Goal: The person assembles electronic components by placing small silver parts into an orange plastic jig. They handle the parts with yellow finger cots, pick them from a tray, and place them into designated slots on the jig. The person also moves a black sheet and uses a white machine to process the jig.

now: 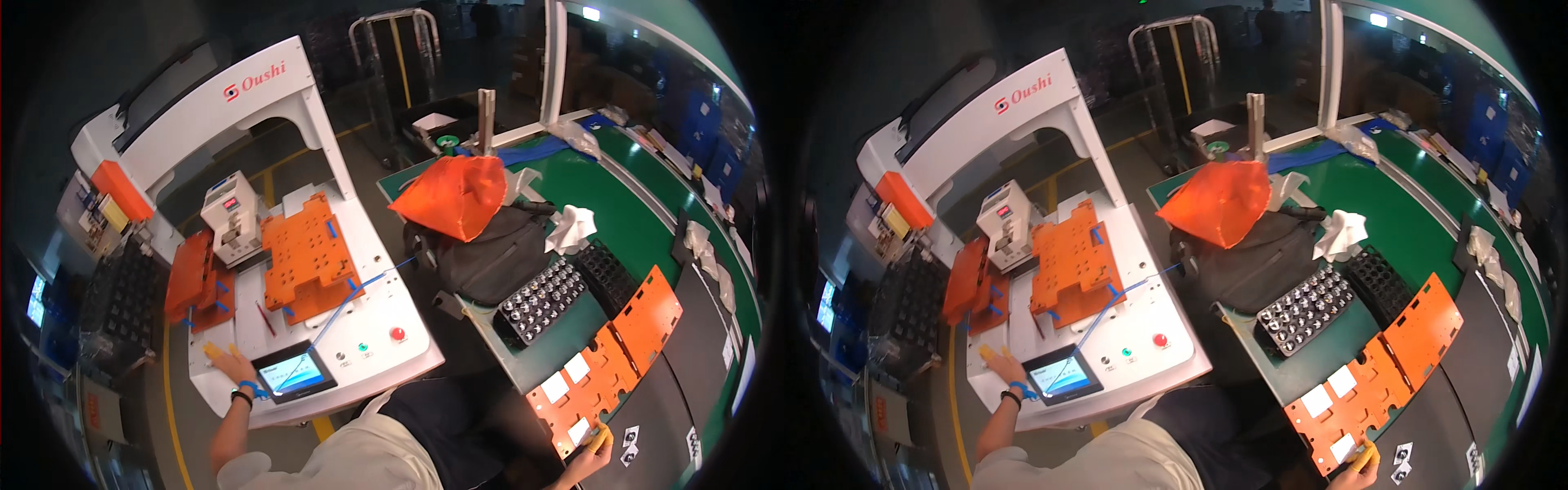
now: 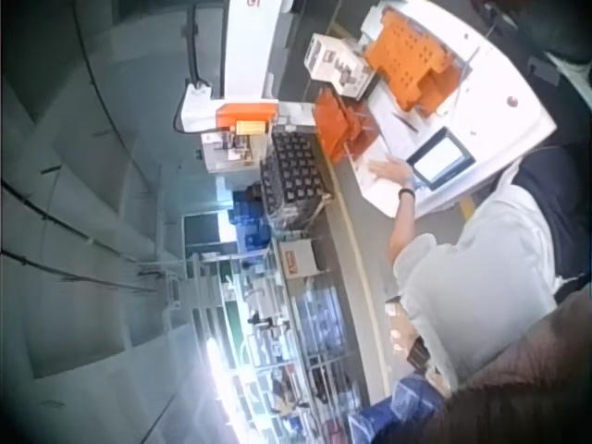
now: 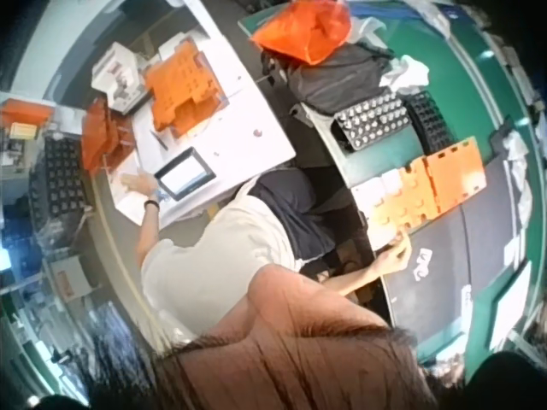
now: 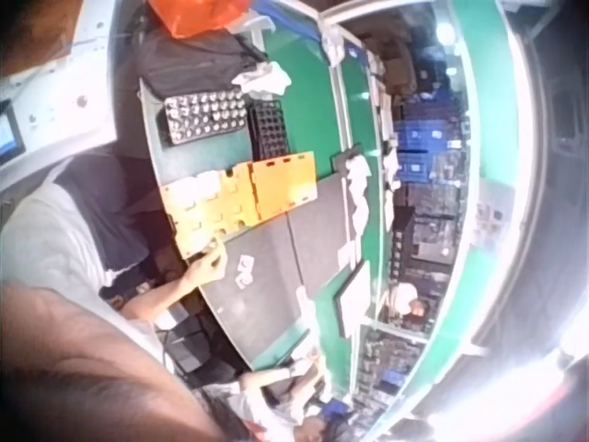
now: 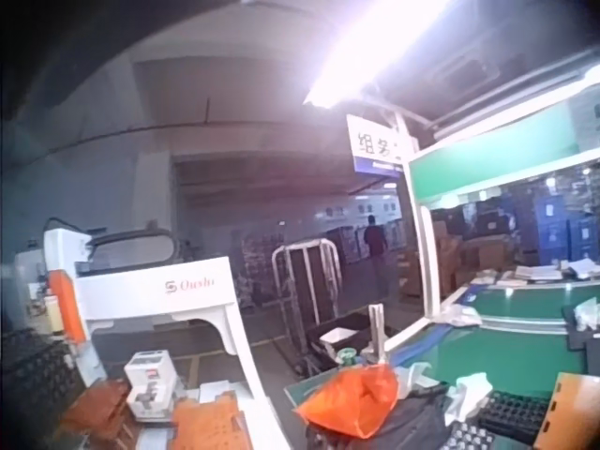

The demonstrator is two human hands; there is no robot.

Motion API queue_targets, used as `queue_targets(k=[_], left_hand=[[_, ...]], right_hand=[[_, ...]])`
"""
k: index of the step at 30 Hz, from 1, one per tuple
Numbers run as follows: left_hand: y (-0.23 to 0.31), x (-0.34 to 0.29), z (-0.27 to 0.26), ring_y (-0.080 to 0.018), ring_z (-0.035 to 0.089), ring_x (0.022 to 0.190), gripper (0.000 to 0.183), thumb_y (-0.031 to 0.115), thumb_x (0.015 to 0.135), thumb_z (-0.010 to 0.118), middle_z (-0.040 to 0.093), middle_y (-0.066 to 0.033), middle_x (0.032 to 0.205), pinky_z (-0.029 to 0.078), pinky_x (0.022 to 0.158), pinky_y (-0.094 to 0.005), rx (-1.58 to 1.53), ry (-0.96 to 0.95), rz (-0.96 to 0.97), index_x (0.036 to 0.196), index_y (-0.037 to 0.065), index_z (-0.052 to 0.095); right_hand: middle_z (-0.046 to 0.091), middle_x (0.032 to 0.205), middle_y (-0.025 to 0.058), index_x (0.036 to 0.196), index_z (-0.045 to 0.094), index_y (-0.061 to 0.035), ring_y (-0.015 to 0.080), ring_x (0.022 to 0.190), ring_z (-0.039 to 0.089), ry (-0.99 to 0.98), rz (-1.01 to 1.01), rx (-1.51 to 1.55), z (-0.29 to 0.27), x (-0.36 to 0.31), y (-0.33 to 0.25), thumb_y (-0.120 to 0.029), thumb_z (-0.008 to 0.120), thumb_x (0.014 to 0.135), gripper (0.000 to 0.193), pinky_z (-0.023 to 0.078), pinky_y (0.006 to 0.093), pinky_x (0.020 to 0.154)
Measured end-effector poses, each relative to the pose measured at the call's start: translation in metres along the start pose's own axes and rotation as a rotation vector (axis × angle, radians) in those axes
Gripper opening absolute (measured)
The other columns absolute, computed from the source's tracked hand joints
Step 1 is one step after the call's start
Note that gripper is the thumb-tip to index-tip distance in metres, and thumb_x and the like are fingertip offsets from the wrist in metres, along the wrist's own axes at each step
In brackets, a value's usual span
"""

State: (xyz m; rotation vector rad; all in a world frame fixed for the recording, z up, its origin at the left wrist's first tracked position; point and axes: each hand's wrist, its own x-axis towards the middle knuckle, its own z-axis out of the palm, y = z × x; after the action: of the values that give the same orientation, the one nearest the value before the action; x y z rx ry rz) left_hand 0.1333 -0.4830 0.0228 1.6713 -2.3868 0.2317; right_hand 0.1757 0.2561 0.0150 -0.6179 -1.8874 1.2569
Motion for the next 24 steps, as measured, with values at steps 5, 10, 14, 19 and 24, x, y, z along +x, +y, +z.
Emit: queue_targets(k=[5,10,14,19,24], left_hand=[[-0.048,-0.040,0.071,-0.0468,0.010,0.151,0.071,0.033,0.106,0.038,0.015,-0.0357,0.160,0.002,0.126,-0.0470,-0.172,0.041,0.056,0.148,-0.021,0.020],[-0.041,-0.099,0.054,-0.0459,0.006,0.152,0.073,0.036,0.107,0.037,0.011,-0.0353,0.161,0.002,0.126,-0.0466,-0.300,-0.077,0.016,0.151,-0.018,0.015],[-0.053,-0.115,0.061,-0.0454,0.003,0.152,0.076,0.037,0.107,0.038,0.005,-0.0340,0.162,0.003,0.126,-0.0462,-0.334,-0.045,0.066,0.153,-0.016,0.009],[-0.033,-0.139,0.045,-0.0442,0.004,0.153,0.075,0.035,0.106,0.041,0.006,-0.0327,0.163,0.003,0.126,-0.0450,-0.387,-0.197,0.035,0.153,-0.015,0.011],[-0.058,-0.126,0.079,-0.0388,0.007,0.154,0.076,0.032,0.104,0.050,0.009,-0.0271,0.165,0.004,0.126,-0.0431,-0.392,-0.079,0.058,0.155,-0.011,0.013]], right_hand=[[0.062,0.087,-0.0011,0.114,0.068,0.0046,0.0032,0.068,0.045,-0.027,0.046,-0.023,-0.009,0.004,0.013,-0.016,0.053,0.106,0.027,0.033,0.0194,0.056],[0.060,0.075,0.0021,0.105,0.073,0.0029,0.0083,0.061,0.046,-0.001,-0.008,-0.036,0.010,0.002,-0.057,-0.016,0.058,0.103,0.024,0.036,0.0228,0.052],[0.058,0.085,-0.0025,0.115,0.068,0.0053,0.0027,0.069,0.043,-0.026,0.040,-0.065,-0.010,0.004,0.004,-0.018,0.052,0.107,0.030,0.032,0.0195,0.055],[0.056,0.081,-0.0028,0.115,0.069,0.0048,0.0029,0.067,0.043,0.058,0.006,-0.084,-0.001,-0.003,-0.009,-0.018,0.053,0.107,0.029,0.032,0.0200,0.054],[0.056,0.077,-0.0032,0.112,0.070,0.0025,0.0030,0.062,0.042,0.028,0.068,-0.058,-0.003,-0.007,0.001,-0.015,0.055,0.105,0.024,0.031,0.0204,0.053]])
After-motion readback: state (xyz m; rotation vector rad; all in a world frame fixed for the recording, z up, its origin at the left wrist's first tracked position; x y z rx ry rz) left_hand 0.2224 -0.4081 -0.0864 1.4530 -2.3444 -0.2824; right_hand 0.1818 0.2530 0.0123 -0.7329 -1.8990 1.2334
